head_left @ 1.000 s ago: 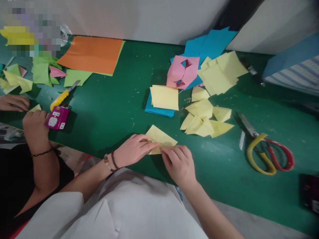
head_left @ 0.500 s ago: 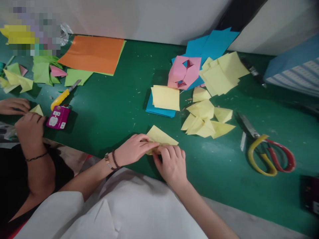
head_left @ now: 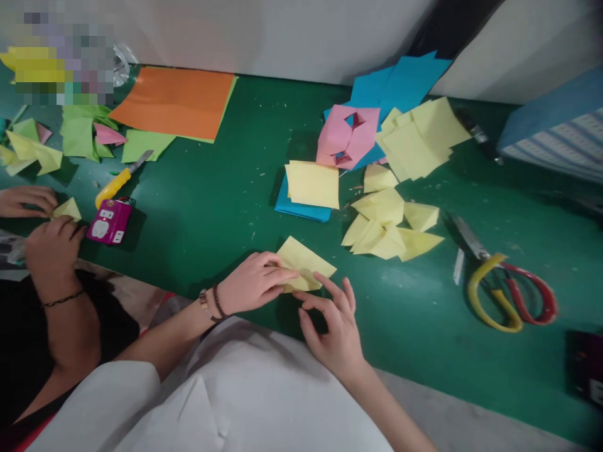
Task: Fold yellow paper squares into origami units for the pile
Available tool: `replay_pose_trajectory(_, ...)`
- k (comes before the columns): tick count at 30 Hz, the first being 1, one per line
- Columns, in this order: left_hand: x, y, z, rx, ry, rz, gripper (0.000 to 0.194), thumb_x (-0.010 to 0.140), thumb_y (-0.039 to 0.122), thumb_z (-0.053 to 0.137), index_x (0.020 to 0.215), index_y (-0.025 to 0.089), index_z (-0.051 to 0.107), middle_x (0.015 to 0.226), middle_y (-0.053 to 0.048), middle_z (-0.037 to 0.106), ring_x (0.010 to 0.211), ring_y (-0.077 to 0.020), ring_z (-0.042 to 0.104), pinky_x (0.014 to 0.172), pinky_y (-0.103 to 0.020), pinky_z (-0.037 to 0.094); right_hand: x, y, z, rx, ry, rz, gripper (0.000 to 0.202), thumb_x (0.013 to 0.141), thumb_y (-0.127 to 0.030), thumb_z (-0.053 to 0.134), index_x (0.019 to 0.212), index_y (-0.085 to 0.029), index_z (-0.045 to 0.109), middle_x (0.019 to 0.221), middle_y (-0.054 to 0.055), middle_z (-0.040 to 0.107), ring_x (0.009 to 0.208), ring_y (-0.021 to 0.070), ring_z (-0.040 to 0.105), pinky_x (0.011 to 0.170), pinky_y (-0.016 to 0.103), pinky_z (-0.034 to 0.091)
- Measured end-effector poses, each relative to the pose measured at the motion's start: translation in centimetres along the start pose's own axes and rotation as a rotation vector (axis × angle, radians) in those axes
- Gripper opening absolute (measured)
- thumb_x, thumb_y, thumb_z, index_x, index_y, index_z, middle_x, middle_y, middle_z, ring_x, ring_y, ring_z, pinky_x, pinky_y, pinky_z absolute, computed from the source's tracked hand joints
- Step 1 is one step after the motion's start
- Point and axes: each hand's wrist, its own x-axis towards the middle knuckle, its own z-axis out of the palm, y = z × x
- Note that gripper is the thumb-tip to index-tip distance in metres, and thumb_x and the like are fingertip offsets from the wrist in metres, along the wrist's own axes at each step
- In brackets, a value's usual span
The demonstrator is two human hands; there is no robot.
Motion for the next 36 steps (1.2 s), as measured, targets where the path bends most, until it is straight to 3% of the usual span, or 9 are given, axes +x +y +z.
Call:
replay_pose_trajectory(7,0.1,0.3,0.0,0.017,0.013,-0.007,0.034,0.094,0.025,0.052,0.128,0.021,0.056,0.109,-0.008,0.065,0.111,-0.0213,0.053,0.091,-0.037,0.045,-0.9,-0.4,0.9,-0.007,-0.063,0.020,0.017,0.084,-0.011,0.050,0.094,-0.024,0.052,0.091,0.002,0.074,0.132,0.0261,0.050,0.115,0.057,0.021)
replay_pose_trajectory(18,-0.2,0.0,0.3,0.070,0.028,0.074,0.026,0.099,0.032,0.047,0.117,0.032,0.066,0.124,0.001,0.066,0.109,-0.0172,0.051,0.090,-0.033,0.041,-1.6,0.5,0.1,-0.105,0.040,0.112,0.020,0.086,-0.009,0.048,0.099,-0.023,0.053,0.091,0.003,0.073,0.132,0.0297,0.049,0.113,0.063,0.022)
replay_pose_trajectory(27,-0.4,0.2,0.3,0.100,0.041,0.078,0.025,0.099,0.031,0.047,0.111,0.030,0.070,0.123,0.001,0.067,0.109,-0.0175,0.052,0.087,-0.033,0.040,-2.1,1.7,-0.8,-0.123,0.091,0.163,0.017,0.087,-0.009,0.049,0.097,-0.022,0.053,0.091,0.003,0.073,0.131,0.0330,0.049,0.111,0.070,0.020)
replay_pose_trajectory(29,-0.3,0.1,0.2,0.113,0.043,0.092,0.026,0.100,0.029,0.046,0.110,0.029,0.070,0.124,0.002,0.067,0.110,-0.0179,0.052,0.087,-0.034,0.040,-1.9,2.2,-1.3,-0.090,0.104,0.172,0.017,0.086,-0.009,0.051,0.097,-0.022,0.053,0.091,0.003,0.074,0.128,0.0325,0.053,0.110,0.069,0.026)
replay_pose_trajectory(32,0.0,-0.4,-0.2,0.147,0.038,0.160,0.027,0.100,0.024,0.045,0.107,0.028,0.071,0.125,0.003,0.066,0.116,-0.0188,0.051,0.089,-0.034,0.041,-0.8,3.3,-2.2,-0.049,0.139,0.126,0.024,0.085,-0.007,0.055,0.102,-0.023,0.054,0.096,0.005,0.073,0.119,0.0275,0.060,0.099,0.053,0.048)
replay_pose_trajectory(36,0.8,-1.5,-1.2,0.174,-0.021,0.318,0.028,0.098,0.018,0.046,0.099,0.028,0.072,0.128,0.006,0.064,0.129,-0.0207,0.046,0.100,-0.038,0.039,1.3,5.1,-3.1,-0.219,0.067,-0.123,0.039,0.084,-0.006,0.058,0.117,-0.027,0.058,0.123,0.012,0.062,0.120,0.0280,0.058,0.091,0.047,0.054)
